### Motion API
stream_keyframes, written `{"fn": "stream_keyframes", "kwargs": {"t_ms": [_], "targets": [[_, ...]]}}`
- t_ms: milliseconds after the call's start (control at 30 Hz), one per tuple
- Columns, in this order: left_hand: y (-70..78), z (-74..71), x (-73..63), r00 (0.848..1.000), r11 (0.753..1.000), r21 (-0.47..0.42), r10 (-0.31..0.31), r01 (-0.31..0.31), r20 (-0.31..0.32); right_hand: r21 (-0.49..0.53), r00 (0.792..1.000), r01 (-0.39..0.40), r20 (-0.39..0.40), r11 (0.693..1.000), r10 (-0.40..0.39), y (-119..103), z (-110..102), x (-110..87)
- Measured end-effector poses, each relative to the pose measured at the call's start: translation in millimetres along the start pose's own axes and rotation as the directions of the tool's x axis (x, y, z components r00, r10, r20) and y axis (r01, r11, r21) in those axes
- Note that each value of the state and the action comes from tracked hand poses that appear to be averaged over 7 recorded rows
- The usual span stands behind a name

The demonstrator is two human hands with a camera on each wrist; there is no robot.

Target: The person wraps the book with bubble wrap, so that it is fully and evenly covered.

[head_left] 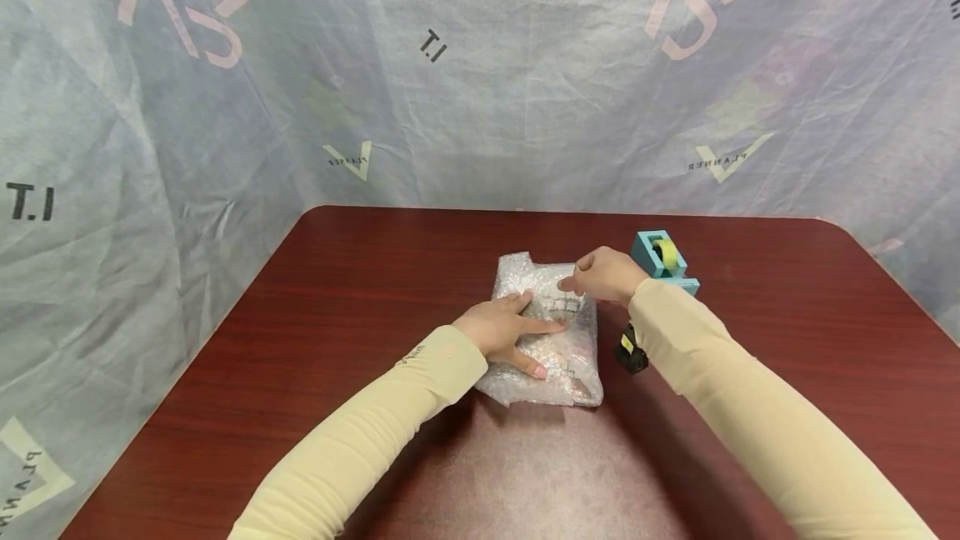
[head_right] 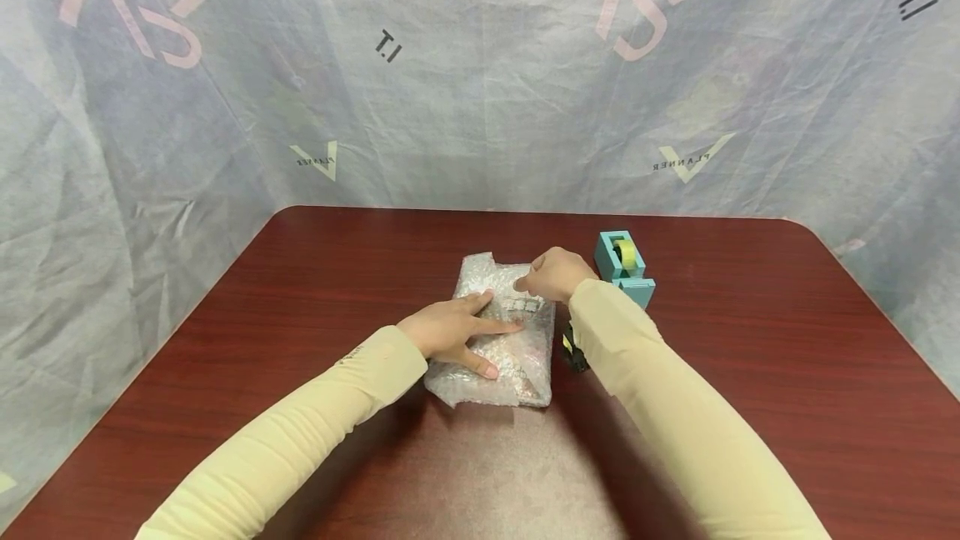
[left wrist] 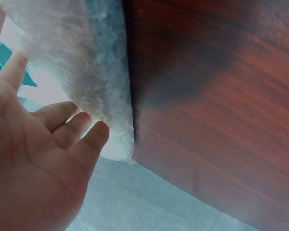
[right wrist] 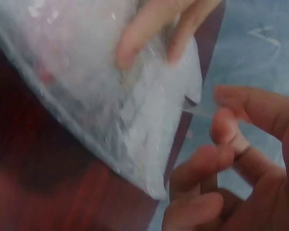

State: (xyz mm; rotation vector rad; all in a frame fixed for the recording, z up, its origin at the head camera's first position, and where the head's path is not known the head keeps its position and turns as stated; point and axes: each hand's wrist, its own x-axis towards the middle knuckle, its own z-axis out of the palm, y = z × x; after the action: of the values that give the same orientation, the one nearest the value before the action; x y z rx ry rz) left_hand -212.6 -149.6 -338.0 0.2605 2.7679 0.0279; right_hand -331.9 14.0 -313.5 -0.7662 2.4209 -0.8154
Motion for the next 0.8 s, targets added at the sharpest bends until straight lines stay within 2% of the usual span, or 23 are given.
{"fn": "stream_keyframes", "kwargs": {"t_ms": [200,333,433,500,667,800], "targets": [[-0.4,-0.4,-0.1,1.000,1.000,-0.006,-0.006,0.006,0.002,-0.092,0.989,0.144,0.035,0.985,-0.141,1.3,-7.9,3.3],[-0.4,0.3,1.2,1.000,1.000,0.006,-0.004,0.004,0.002,-0.175,0.966,0.259,0.072,0.950,-0.250,0.8,-10.1,5.0],[0.5,0.0,0.8,1.000,1.000,0.012,-0.003,0.003,0.002,-0.228,0.949,0.316,0.090,0.921,-0.304,-0.7,-11.2,5.1],[1.4,-0.8,-0.6,1.000,1.000,0.010,-0.002,0.002,0.002,-0.263,0.941,0.339,0.093,0.903,-0.326,-2.7,-11.8,3.5],[3.2,-2.3,-3.3,1.000,1.000,0.009,-0.001,0.001,-0.001,-0.349,0.939,0.340,0.079,0.873,-0.334,-6.2,-11.6,-0.2],[3.7,-3.0,-4.0,1.000,1.000,-0.003,0.003,-0.003,-0.007,-0.379,0.934,0.350,0.072,0.856,-0.350,-6.8,-11.7,-2.8]]}}
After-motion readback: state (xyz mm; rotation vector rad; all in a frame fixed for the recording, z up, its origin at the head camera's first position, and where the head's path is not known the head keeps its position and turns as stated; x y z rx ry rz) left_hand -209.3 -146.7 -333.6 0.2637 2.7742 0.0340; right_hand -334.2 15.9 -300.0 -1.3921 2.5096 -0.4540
